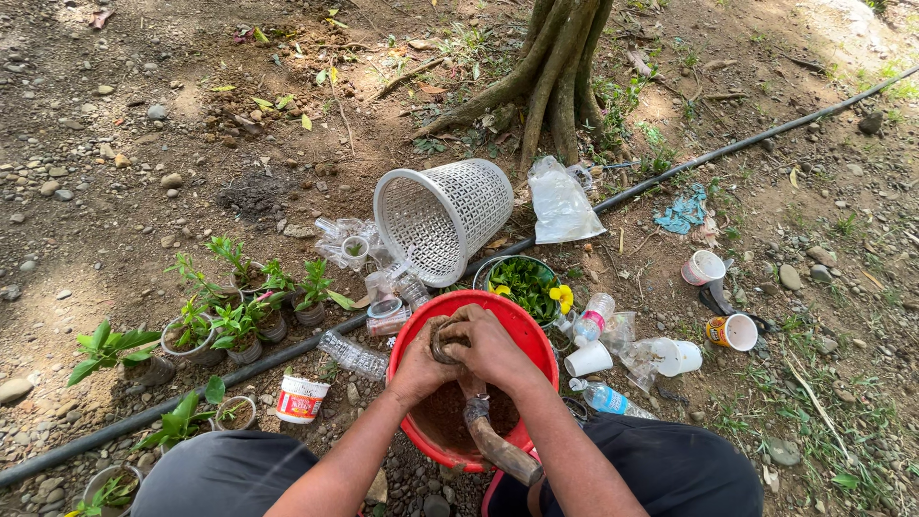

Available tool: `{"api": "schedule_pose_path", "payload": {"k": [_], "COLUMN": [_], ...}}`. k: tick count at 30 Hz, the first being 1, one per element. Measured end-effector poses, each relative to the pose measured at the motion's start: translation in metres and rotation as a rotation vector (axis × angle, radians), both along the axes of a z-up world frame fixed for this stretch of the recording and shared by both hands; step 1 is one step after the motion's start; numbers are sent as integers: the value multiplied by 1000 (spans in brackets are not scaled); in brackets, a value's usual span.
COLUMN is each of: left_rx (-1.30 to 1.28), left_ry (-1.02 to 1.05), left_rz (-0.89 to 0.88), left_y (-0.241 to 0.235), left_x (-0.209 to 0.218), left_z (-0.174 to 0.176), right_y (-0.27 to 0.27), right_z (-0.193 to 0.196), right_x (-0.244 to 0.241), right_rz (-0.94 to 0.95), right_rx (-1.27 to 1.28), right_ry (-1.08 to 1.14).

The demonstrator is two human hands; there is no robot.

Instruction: The person prepares plastic bottles and cups with soil and plants seedlings into them, using scissors to cut materials and pouring water from a bottle.

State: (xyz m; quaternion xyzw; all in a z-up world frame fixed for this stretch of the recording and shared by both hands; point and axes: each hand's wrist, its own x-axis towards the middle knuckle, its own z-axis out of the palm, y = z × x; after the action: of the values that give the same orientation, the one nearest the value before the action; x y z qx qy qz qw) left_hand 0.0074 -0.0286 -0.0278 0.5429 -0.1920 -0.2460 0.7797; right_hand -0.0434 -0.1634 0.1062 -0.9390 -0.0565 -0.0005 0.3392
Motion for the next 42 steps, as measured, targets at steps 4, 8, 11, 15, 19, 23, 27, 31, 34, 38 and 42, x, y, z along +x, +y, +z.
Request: {"api": "schedule_pose_path", "payload": {"k": [4,8,11,15,19,23,27,31,34,38,42], "left_rx": [107,303,326,194,115,184,232,143,141,467,361], "left_ry": [-41,-161,-126,-103,-74,-203,-228,-35,-89,-118,-186], "left_rz": [30,52,51,98,137,218,171,55,208,341,291], "left_y": [2,4,5,1,-3,-8,-9,-2,7,11,9], "left_x": [-2,-6,-8,-3,-4,-11,-16,-2,11,11,7], "left_z": [8,20,27,25,22,33,41,38,31,29,25], "right_y": [7,4,5,-8,-25,-43,-48,-42,-52,-27,24], "right_z": [11,9,0,-2,-10,-41,-61,-88,-144,-254,-312], "right_x": [0,0,0,2,8,24,32,44,57,69,58], "right_rz": [-31,-31,-13,20,-161,-296,-301,-363,-535,-531,-195], "right_rx": [-136,-190,-208,-55,362,633,605,715,1127,1122,680], "right_ry": [125,150,49,-64,48,354,354,310,345,466,294]}}
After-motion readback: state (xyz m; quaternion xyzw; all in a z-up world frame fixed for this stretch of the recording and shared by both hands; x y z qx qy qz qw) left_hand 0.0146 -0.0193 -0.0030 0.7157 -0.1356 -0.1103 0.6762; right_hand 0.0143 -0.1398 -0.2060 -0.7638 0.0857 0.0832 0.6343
